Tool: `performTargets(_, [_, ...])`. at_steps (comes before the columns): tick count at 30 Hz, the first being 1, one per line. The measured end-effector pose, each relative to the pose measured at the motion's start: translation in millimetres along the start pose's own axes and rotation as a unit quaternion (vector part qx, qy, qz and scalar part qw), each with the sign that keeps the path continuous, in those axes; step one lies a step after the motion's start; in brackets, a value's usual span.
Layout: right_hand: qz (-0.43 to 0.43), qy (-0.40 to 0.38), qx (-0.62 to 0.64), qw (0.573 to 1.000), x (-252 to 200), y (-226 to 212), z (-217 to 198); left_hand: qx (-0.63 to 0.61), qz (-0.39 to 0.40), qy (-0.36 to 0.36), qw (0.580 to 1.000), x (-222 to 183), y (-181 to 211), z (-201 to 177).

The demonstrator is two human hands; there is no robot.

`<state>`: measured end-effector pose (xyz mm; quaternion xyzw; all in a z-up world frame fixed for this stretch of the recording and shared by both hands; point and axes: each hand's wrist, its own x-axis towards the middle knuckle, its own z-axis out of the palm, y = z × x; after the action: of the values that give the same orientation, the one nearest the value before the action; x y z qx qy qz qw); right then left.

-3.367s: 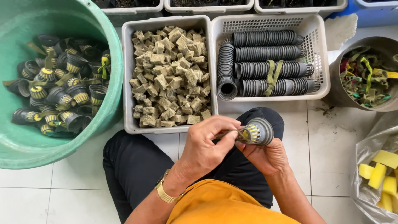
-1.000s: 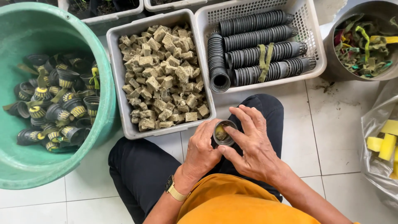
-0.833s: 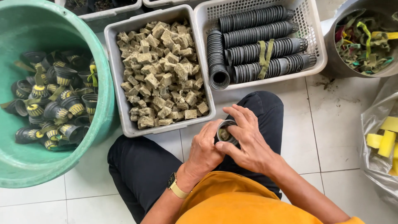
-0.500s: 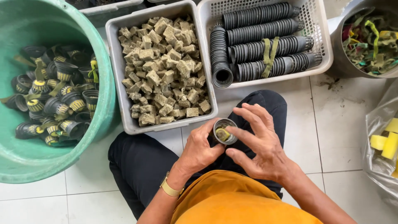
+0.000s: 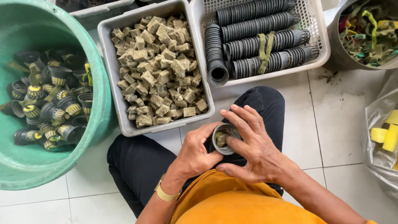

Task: Preparing hydroponic growth media by wrapping rockwool cubes with foam strips and placing them in net pots.

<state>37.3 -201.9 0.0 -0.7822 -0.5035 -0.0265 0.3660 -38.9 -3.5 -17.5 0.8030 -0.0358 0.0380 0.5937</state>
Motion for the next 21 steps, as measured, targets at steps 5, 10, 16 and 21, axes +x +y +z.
performTargets(5, [0.022,-0.049,0.098,0.994,-6,3,-13,-0.031,-0.009,-0.02,0.999,-1,2,0])
performTargets(10, [0.02,0.051,0.101,0.993,-3,-1,-21,-0.032,-0.022,-0.057,0.998,2,1,-5])
performTargets(16, [-0.043,0.036,0.119,0.991,8,1,-15,-0.065,-0.036,-0.103,0.992,6,11,-7])
performTargets(21, [-0.059,0.034,0.081,0.994,4,6,-11,-0.101,-0.045,-0.078,0.991,1,6,-8])
